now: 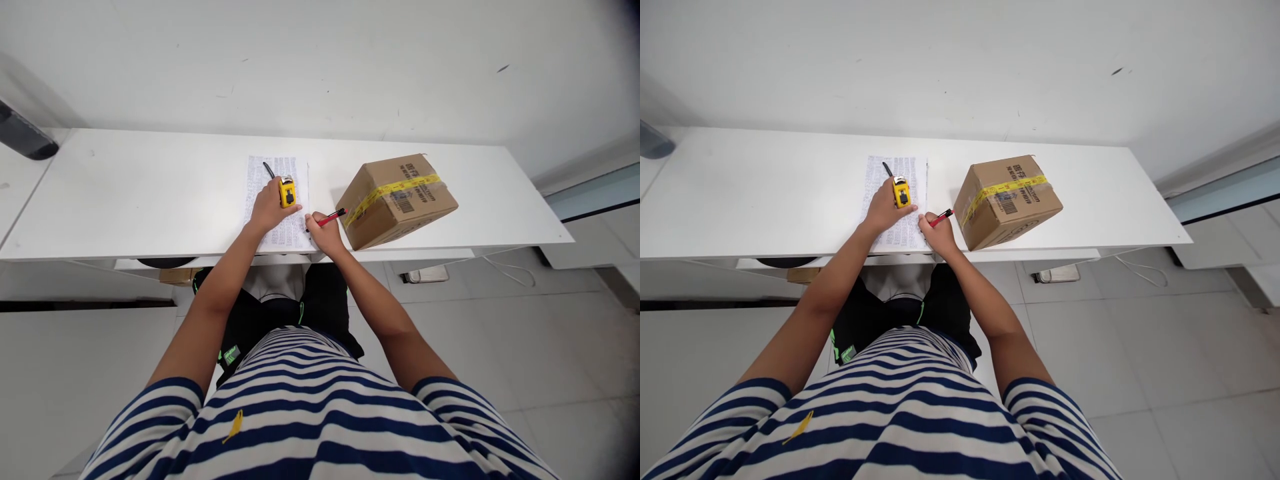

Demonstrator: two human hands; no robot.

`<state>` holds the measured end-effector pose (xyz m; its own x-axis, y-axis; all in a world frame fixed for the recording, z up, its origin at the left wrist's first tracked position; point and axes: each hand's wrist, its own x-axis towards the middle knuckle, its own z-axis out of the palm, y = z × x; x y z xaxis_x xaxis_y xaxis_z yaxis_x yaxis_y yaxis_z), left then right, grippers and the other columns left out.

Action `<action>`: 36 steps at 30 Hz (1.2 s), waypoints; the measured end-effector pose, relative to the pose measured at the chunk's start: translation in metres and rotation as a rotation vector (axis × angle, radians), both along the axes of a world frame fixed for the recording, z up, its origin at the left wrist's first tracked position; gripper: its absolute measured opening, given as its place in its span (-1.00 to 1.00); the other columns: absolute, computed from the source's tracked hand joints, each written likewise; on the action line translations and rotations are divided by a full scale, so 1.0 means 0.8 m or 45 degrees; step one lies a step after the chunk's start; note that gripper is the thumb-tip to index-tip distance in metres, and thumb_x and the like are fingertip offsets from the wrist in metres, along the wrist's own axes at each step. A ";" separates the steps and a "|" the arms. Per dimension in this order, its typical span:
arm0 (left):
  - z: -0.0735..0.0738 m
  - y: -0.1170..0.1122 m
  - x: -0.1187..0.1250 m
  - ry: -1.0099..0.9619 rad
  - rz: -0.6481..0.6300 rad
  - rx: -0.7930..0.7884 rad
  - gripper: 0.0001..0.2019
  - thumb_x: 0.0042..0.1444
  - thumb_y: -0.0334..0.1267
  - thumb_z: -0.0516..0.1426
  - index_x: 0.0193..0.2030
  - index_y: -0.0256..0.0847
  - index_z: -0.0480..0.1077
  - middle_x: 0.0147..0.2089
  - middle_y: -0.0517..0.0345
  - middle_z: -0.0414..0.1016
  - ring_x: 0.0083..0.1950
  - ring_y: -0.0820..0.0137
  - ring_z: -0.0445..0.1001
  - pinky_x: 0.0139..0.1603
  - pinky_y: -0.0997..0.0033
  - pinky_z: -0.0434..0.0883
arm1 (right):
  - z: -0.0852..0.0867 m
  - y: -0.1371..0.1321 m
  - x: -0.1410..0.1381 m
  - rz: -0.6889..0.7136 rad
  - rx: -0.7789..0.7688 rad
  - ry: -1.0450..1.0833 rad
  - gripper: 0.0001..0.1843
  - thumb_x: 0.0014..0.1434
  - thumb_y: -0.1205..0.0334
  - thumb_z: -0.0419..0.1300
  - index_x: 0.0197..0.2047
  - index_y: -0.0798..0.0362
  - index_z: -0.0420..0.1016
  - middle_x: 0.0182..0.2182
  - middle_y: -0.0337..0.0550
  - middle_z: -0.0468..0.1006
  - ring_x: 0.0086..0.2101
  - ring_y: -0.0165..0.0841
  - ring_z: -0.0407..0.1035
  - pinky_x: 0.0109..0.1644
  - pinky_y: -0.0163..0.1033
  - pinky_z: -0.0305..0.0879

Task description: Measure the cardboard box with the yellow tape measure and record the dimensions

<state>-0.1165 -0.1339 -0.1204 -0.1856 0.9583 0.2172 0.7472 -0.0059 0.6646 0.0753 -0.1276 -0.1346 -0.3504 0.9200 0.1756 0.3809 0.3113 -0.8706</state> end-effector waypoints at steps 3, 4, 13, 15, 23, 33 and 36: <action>-0.001 0.000 0.000 0.006 -0.006 -0.004 -0.23 0.05 0.04 0.40 0.32 -0.14 0.23 0.23 -0.16 0.49 0.19 -0.06 0.51 0.19 -0.08 0.45 | -0.001 0.000 0.001 -0.031 0.005 -0.002 -0.50 0.27 -0.09 0.08 -0.58 -0.09 -0.02 -0.64 -0.35 0.07 -0.49 -0.38 0.10 -0.35 -0.22 0.04; -0.001 0.000 0.000 0.008 -0.007 -0.003 -0.23 0.05 0.05 0.40 0.32 -0.13 0.23 0.23 -0.15 0.49 0.19 -0.06 0.51 0.18 -0.08 0.46 | -0.001 0.000 0.001 -0.027 0.006 -0.003 -0.50 0.28 -0.09 0.07 -0.58 -0.09 -0.01 -0.63 -0.35 0.08 -0.49 -0.38 0.11 -0.35 -0.22 0.05; -0.002 0.001 0.000 -0.032 -0.003 0.009 -0.23 0.02 0.03 0.42 0.30 -0.12 0.25 0.24 -0.13 0.48 0.19 -0.06 0.51 0.19 -0.08 0.44 | -0.002 -0.001 -0.001 -0.099 0.053 -0.043 -0.51 0.31 -0.03 0.07 -0.57 -0.09 -0.01 -0.63 -0.34 0.08 -0.49 -0.37 0.10 -0.33 -0.20 0.05; -0.001 0.000 0.000 -0.030 0.003 0.002 -0.24 0.01 0.03 0.42 0.28 -0.14 0.26 0.23 -0.14 0.49 0.19 -0.06 0.51 0.19 -0.08 0.45 | -0.003 -0.001 -0.001 -0.049 0.039 -0.023 -0.50 0.32 -0.02 0.08 -0.58 -0.09 -0.01 -0.63 -0.35 0.07 -0.49 -0.37 0.11 -0.33 -0.21 0.05; 0.000 0.000 0.000 -0.023 -0.003 0.016 -0.26 0.02 0.02 0.42 0.28 -0.10 0.25 0.24 -0.12 0.50 0.17 -0.04 0.51 0.18 -0.07 0.46 | -0.005 0.000 -0.001 -0.064 0.044 0.029 -0.52 0.28 -0.06 0.06 -0.58 -0.09 0.00 -0.63 -0.35 0.10 -0.50 -0.38 0.10 -0.33 -0.20 0.04; 0.002 0.000 -0.001 -0.045 0.007 -0.023 -0.21 0.05 0.03 0.39 0.34 -0.16 0.21 0.28 -0.15 0.47 0.22 -0.01 0.48 0.20 -0.03 0.42 | -0.006 0.000 -0.003 -0.092 0.056 -0.010 -0.55 0.28 -0.01 0.05 -0.58 -0.09 0.03 -0.65 -0.35 0.12 -0.51 -0.39 0.12 -0.34 -0.22 0.01; 0.004 -0.002 -0.001 -0.039 0.013 -0.034 -0.19 0.06 0.03 0.38 0.37 -0.18 0.20 0.28 -0.15 0.47 0.24 -0.02 0.47 0.22 -0.02 0.42 | -0.008 0.001 -0.003 -0.124 0.065 0.011 -0.55 0.28 -0.01 0.06 -0.58 -0.08 0.05 -0.66 -0.36 0.13 -0.52 -0.39 0.12 -0.35 -0.24 0.02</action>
